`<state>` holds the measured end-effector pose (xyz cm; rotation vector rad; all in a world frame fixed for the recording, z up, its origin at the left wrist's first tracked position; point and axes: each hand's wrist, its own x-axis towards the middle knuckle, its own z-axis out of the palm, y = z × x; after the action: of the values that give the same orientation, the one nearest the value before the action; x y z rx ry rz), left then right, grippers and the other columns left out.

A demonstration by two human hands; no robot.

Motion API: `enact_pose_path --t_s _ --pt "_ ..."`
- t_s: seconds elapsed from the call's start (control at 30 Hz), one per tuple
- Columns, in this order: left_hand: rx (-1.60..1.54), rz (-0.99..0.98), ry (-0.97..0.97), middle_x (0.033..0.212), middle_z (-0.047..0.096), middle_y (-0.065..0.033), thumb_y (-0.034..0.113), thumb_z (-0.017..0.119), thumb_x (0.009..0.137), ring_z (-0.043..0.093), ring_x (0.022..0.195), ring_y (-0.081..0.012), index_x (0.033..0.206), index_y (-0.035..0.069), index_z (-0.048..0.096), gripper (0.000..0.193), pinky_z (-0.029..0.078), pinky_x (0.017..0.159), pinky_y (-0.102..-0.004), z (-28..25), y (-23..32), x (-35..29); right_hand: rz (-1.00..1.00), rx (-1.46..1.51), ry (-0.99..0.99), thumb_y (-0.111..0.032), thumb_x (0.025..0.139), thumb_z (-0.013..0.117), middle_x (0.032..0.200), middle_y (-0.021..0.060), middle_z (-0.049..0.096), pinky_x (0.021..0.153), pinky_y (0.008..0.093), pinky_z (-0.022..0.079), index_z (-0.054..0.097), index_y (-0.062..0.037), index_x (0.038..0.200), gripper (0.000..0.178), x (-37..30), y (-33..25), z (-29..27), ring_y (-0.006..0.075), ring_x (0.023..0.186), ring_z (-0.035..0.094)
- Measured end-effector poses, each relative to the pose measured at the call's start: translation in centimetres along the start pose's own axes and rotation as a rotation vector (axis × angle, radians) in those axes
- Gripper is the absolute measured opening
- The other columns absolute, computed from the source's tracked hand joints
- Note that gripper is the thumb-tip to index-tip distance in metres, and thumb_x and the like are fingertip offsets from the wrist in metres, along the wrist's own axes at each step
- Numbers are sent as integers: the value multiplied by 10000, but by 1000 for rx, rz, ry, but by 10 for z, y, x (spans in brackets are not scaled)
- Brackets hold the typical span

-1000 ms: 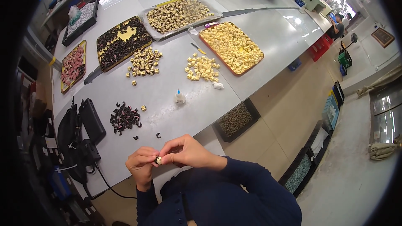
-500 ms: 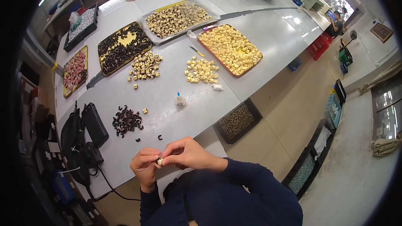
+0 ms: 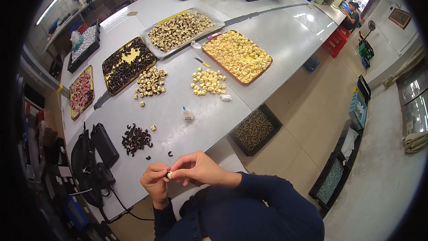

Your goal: Applying glue and assembling small plastic components and metal rings at a factory workstation.

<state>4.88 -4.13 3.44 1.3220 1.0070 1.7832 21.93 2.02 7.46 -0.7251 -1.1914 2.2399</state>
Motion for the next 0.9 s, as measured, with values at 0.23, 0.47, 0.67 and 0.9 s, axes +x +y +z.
enact_pose_path --t_s 0.23,0.47,0.67,0.9 --pt "-16 -14 31 838 636 -101 42 768 779 589 761 -190 848 24 639 147 473 665 -282 3 -3 -2 95 21 9 -152 889 709 833 50 692 496 185 439 702 -17 1007 180 2 -5 0 73 651 633" --pt "-14 -19 24 873 640 -113 -18 732 772 588 769 -191 875 22 655 135 467 656 -276 4 -3 1 43 -8 -15 -136 888 706 818 46 677 578 188 480 703 -1 966 156 3 -16 0 65 665 599" --pt "25 35 34 823 654 -110 -78 725 702 596 753 -195 810 21 683 153 472 650 -279 3 -3 2 -1 -30 -25 -129 885 708 777 36 665 562 185 461 702 -3 927 133 1 -11 0 63 644 586" --pt "149 63 -2 768 674 -101 -104 726 667 624 716 -228 769 17 706 160 496 649 -323 1 13 6 67 -57 -40 -46 861 696 779 74 654 603 248 488 700 35 902 91 -1 -15 -1 120 691 615"
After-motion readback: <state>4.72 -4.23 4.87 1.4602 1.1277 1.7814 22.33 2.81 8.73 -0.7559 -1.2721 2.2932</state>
